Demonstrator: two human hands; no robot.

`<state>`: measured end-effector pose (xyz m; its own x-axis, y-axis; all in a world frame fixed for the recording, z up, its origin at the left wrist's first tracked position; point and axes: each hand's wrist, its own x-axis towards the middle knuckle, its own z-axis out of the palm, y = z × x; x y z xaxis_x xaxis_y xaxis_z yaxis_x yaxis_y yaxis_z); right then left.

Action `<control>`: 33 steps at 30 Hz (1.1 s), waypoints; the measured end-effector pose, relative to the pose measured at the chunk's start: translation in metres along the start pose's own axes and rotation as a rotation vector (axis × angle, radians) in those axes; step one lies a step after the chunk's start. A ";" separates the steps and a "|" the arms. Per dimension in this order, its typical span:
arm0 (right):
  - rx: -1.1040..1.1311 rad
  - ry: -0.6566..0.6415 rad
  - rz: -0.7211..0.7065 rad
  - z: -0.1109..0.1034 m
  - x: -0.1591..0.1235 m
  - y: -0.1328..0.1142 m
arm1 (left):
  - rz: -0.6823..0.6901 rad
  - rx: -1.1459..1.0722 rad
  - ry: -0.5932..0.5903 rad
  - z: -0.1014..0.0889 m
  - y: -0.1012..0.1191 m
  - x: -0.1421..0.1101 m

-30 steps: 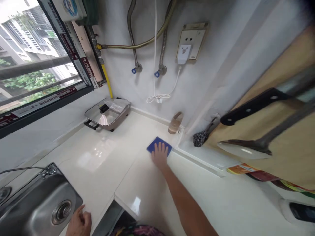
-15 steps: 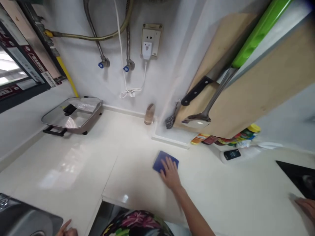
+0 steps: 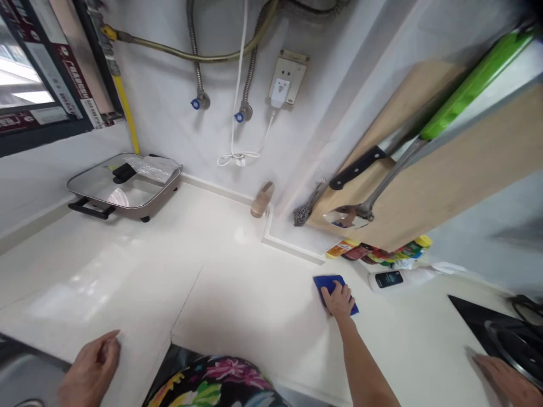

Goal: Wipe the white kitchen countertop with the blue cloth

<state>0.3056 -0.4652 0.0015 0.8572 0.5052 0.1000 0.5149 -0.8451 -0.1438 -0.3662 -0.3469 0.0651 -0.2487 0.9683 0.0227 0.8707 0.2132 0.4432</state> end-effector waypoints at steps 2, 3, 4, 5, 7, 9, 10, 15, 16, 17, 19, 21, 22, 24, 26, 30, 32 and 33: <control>0.015 0.030 0.024 0.006 -0.001 -0.012 | 0.005 -0.049 -0.096 0.002 0.006 0.013; 0.012 0.044 0.026 0.009 -0.005 -0.019 | -0.022 -0.046 -0.130 0.002 0.009 0.018; 0.011 0.055 0.022 0.012 -0.009 -0.026 | -0.070 -0.019 -0.144 0.003 0.011 0.023; 0.009 0.061 0.012 0.015 -0.014 -0.034 | -0.121 0.013 -0.157 0.003 0.014 0.026; -0.001 0.070 -0.020 0.019 -0.022 -0.052 | -0.200 0.051 -0.181 0.004 0.016 0.029; -0.014 0.083 -0.054 0.022 -0.027 -0.072 | -0.228 0.048 -0.181 0.008 0.015 0.028; -0.020 0.093 -0.071 0.024 -0.029 -0.084 | -0.223 0.039 -0.172 0.010 0.013 0.028; -0.024 0.135 -0.159 0.037 -0.041 -0.153 | -0.172 0.048 -0.114 0.023 0.002 0.025; -0.024 0.140 -0.177 0.039 -0.045 -0.169 | -0.179 0.050 -0.114 0.024 0.001 0.025; -0.020 0.143 -0.200 0.042 -0.051 -0.184 | -0.189 0.050 -0.118 0.024 0.000 0.026; 0.016 0.141 -0.276 0.045 -0.065 -0.213 | -0.204 0.048 -0.125 0.023 0.001 0.026; 0.095 0.113 -0.403 0.047 -0.082 -0.240 | -0.201 0.043 -0.127 0.021 0.004 0.027; 0.135 0.088 -0.476 0.047 -0.090 -0.253 | -0.195 0.039 -0.129 0.021 0.005 0.027; 0.178 0.028 -0.624 0.046 -0.103 -0.276 | -0.204 0.041 -0.129 0.022 0.005 0.026; 0.176 -0.014 -0.749 0.044 -0.108 -0.297 | -0.207 0.060 -0.104 0.025 0.003 0.025; 0.130 -0.035 -0.865 0.039 -0.088 -0.327 | -0.196 0.070 -0.102 0.032 -0.007 0.022; 0.100 -0.039 -0.876 0.039 -0.069 -0.337 | -0.212 0.010 -0.133 0.031 -0.010 0.024; 0.086 -0.039 -0.879 0.039 -0.060 -0.341 | -0.230 -0.044 -0.146 0.029 -0.009 0.026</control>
<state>0.0791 -0.2006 0.0058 0.1495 0.9731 0.1755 0.9857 -0.1326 -0.1040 -0.3683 -0.3200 0.0356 -0.3709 0.9044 -0.2112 0.7787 0.4267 0.4599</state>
